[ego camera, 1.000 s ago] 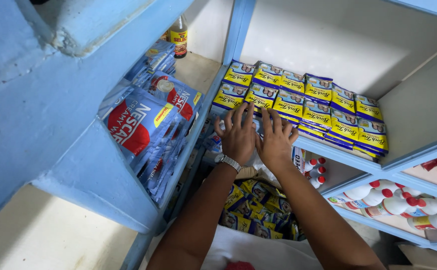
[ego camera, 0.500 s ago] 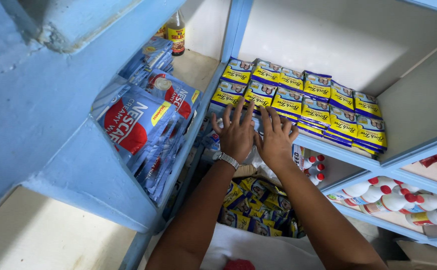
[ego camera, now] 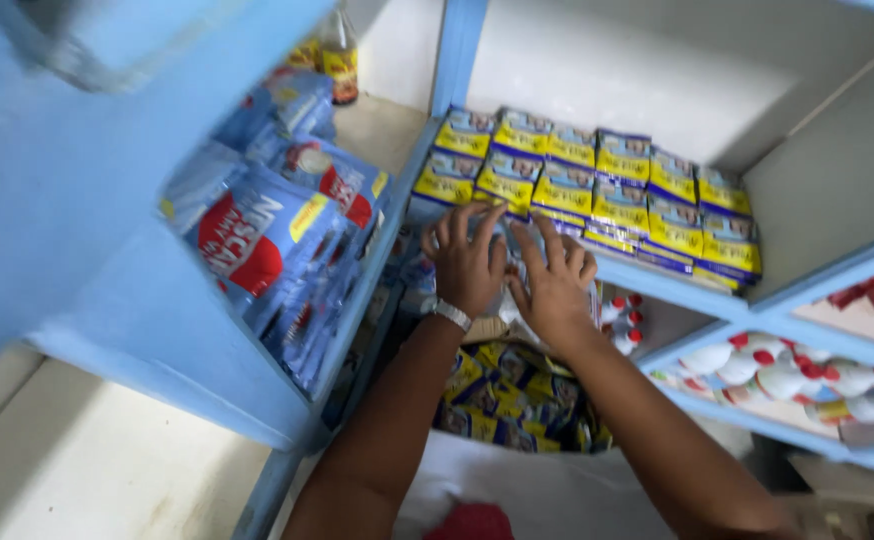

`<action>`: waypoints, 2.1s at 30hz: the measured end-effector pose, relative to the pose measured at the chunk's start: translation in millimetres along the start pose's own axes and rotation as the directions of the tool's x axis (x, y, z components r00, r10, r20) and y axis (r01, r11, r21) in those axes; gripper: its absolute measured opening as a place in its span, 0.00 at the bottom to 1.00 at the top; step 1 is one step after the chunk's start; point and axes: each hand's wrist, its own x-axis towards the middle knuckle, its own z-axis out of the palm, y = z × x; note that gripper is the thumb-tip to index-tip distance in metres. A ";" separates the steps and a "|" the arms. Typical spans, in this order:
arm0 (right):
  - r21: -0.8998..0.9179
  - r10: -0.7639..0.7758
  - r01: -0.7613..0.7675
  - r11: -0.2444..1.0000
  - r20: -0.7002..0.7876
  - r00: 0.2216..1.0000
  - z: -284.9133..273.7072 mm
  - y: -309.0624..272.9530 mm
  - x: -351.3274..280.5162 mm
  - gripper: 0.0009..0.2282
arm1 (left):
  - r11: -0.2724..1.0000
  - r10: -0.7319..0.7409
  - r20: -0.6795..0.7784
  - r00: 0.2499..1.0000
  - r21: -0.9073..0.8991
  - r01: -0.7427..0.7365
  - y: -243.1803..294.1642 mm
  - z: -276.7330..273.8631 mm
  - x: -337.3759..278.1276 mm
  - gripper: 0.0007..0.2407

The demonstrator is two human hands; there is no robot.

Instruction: Stocking and organizing milk powder sachets on a grocery store shelf.

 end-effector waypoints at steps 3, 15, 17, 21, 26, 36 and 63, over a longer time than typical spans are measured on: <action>0.046 -0.064 0.065 0.997 -0.029 0.998 -17.8 7.0 -26.9 0.29 | 0.991 0.059 -0.043 0.997 -0.120 -0.064 9.1 -2.6 -1.7 0.13; 0.537 -0.295 -0.042 0.842 0.526 0.798 63.3 75.0 -131.6 0.15 | 0.980 0.044 0.649 0.759 -0.174 0.093 28.3 30.8 -53.7 0.05; 0.446 -0.310 -0.063 0.893 0.711 0.631 92.1 77.9 -145.0 0.15 | 0.999 0.010 0.850 0.526 -0.037 0.040 19.0 41.6 -82.2 0.04; 0.333 -0.277 -0.103 0.937 0.891 0.359 118.0 71.6 -160.7 0.15 | 0.940 -0.131 0.987 -0.093 0.094 -0.328 2.1 47.6 -140.3 0.09; 0.257 -0.285 0.137 0.957 0.922 0.261 109.7 53.1 -160.7 0.18 | 0.914 -0.206 0.927 -0.312 0.068 -0.400 -55.1 84.1 -210.9 0.18; 0.370 -0.164 -0.263 0.891 0.802 0.575 114.4 121.9 -138.7 0.15 | 0.966 -0.237 0.961 0.144 0.217 0.138 -70.6 36.3 -136.4 0.20; 0.789 0.056 -0.515 0.335 0.529 0.847 25.5 106.4 -97.9 0.08 | 0.859 -0.101 0.934 0.341 -0.091 0.504 0.6 38.9 -119.4 0.36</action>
